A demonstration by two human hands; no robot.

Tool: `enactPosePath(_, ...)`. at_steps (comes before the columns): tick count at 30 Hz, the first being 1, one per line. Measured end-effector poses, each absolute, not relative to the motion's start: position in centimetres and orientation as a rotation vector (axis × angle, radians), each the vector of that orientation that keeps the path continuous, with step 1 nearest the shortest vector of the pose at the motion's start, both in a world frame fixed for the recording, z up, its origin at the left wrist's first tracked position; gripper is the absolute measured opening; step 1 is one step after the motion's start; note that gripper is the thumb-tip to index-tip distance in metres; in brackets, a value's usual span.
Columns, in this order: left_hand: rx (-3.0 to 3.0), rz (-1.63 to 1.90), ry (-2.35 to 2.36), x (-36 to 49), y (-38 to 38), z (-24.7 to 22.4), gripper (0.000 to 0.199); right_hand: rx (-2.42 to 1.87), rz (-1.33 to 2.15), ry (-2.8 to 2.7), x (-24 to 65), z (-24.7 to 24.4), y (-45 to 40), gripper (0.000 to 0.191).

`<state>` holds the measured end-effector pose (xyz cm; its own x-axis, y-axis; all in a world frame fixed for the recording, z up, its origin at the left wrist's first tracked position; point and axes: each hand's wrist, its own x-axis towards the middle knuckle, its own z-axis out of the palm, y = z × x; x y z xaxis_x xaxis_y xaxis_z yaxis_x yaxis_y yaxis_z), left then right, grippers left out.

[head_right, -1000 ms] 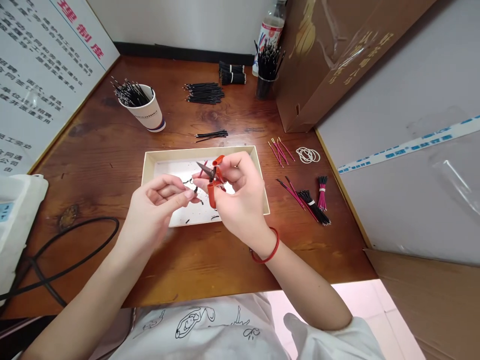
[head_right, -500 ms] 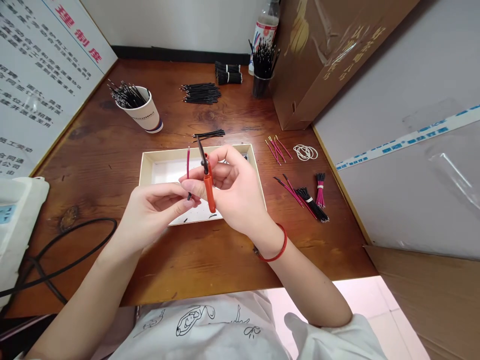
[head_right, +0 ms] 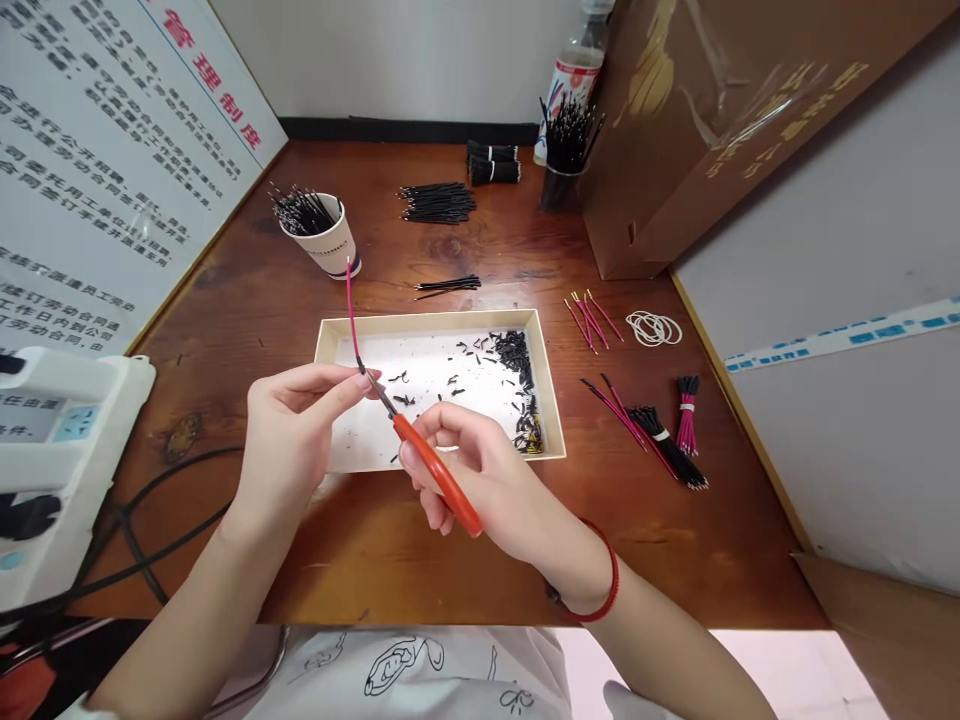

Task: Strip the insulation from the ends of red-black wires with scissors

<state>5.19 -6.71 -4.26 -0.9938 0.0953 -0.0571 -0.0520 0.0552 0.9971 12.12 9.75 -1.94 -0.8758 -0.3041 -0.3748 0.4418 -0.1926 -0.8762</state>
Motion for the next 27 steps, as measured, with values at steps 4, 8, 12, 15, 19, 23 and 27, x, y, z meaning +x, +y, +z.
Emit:
enactPosePath(4, 0.040, 2.002, 2.350, 5.38, -6.81, -4.13, 0.008, 0.169, -2.101, 1.601, 11.76, -2.28, 9.55, 0.038)
enactPosePath(8, 0.042, 1.949, 2.446, 5.52, -6.81, -4.08, 0.007, 0.196, -2.112, 1.604, 11.72, -2.11, 9.43, 0.038)
enactPosePath(12, 0.077, 1.933, 2.479, 5.61, -6.85, -4.04, 0.006, 0.178, -2.106, 1.605, 11.72, -2.19, 9.43, 0.039)
enactPosePath(15, 0.121, 1.902, 2.528, 5.66, -6.86, -3.98, 0.006, 0.186, -2.115, 1.602, 11.75, -2.36, 9.46, 0.039)
enactPosePath(19, 0.182, 1.863, 2.602, 5.71, -6.79, -3.98, 0.008, 0.204, -2.130, 1.590, 11.80, -2.39, 9.52, 0.038)
enactPosePath(23, 0.293, 1.855, 2.678, 5.75, -6.80, -4.22, 0.008, 0.211, -2.144, 1.575, 11.75, -2.26, 9.61, 0.038)
enactPosePath(27, 0.451, 1.834, 2.791, 5.67, -6.96, -4.54, 0.008, 0.225, -2.127, 1.601, 11.66, -2.23, 9.81, 0.037)
